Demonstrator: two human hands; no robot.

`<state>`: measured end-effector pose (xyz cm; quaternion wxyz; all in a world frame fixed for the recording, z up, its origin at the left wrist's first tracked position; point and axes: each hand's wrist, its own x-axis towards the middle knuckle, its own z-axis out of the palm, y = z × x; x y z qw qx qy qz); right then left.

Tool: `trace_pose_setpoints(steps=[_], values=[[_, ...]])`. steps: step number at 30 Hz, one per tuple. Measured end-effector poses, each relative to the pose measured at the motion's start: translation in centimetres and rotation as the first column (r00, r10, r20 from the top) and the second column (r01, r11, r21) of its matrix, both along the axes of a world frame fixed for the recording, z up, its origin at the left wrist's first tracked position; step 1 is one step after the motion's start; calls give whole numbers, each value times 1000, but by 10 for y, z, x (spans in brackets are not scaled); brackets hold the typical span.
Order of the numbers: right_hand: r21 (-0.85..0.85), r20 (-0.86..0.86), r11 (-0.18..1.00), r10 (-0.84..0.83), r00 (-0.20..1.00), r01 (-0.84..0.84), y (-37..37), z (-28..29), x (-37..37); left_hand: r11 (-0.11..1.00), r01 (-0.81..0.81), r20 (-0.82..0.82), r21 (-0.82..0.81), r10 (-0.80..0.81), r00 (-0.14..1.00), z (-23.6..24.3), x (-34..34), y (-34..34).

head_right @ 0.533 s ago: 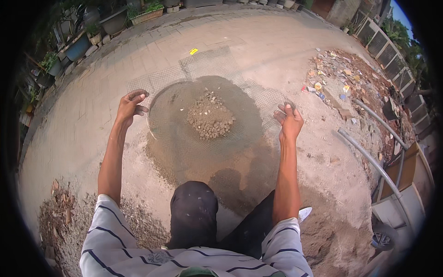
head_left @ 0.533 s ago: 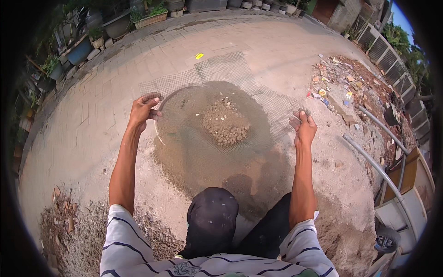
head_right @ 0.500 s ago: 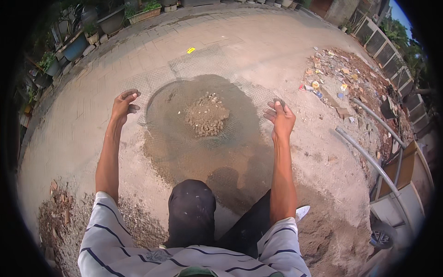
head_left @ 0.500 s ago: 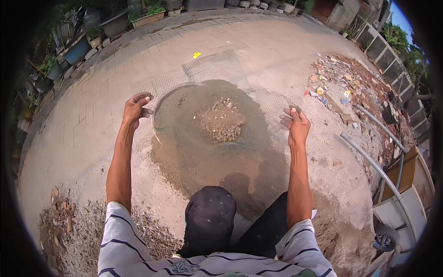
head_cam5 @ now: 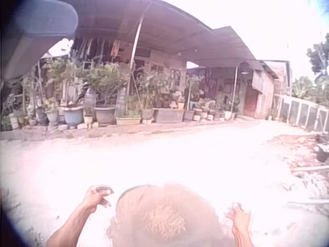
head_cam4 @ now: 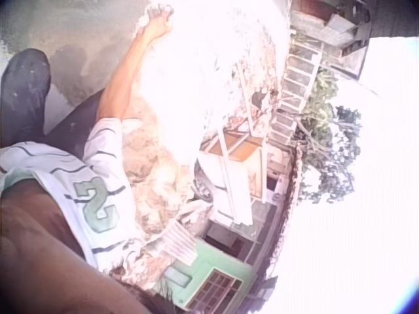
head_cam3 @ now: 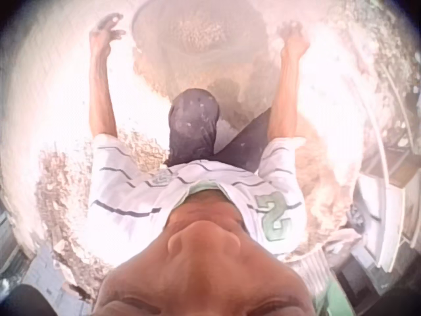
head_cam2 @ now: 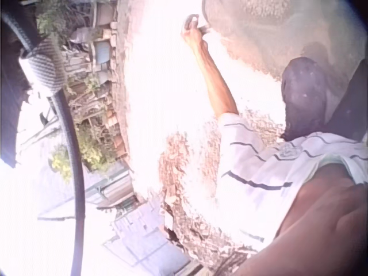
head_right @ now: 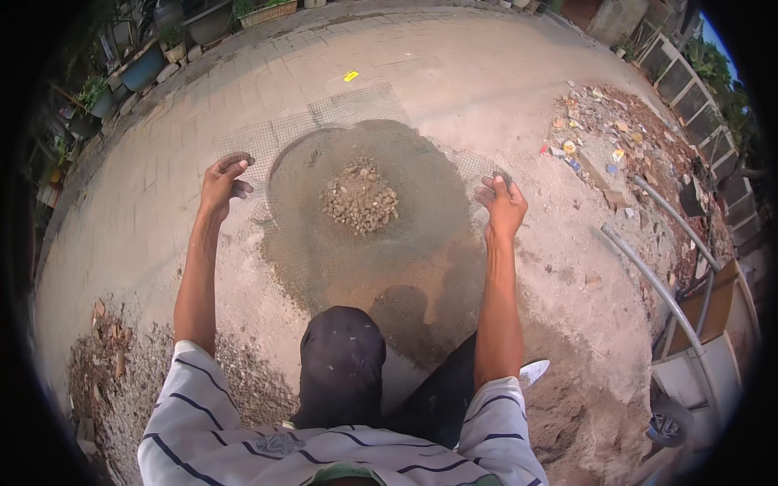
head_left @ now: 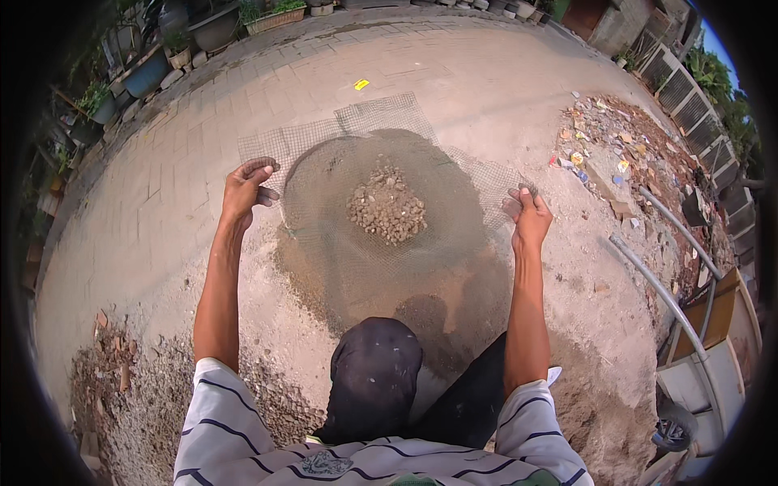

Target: The person scoops a pile of sand and gravel with a trowel and pours it into a mesh sieve held in both hands. They shake the sieve to separate the fine sand from the larger stones, then dump the remaining stones onto the ground and repeat the process.

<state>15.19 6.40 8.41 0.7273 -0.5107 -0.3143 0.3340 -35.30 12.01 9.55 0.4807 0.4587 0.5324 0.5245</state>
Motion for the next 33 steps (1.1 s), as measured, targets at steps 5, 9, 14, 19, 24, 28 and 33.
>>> trace_pose_setpoints(steps=[5,9,14,19,24,28,33], values=[[43,61,994,102,993,-104,-14,29,-26,995,-104,61,-6,104,993,-1,-28,-9],[-23,-26,999,47,999,-47,-4,16,-19,996,-87,105,-10,88,991,-8,-23,0],[46,3,997,56,998,-56,-7,18,-13,998,-49,62,30,47,997,10,-2,-18],[-7,-8,990,143,990,-143,1,14,-45,995,-91,21,45,90,996,-10,-33,-5],[3,-1,999,50,999,-50,8,15,-31,998,-64,42,6,64,997,-24,-27,8],[-35,67,999,33,997,-31,4,35,-28,997,-73,63,-17,74,995,-19,-29,-10],[-62,182,976,217,959,-209,21,29,-68,995,-98,-51,-13,97,994,-13,-53,-9]])
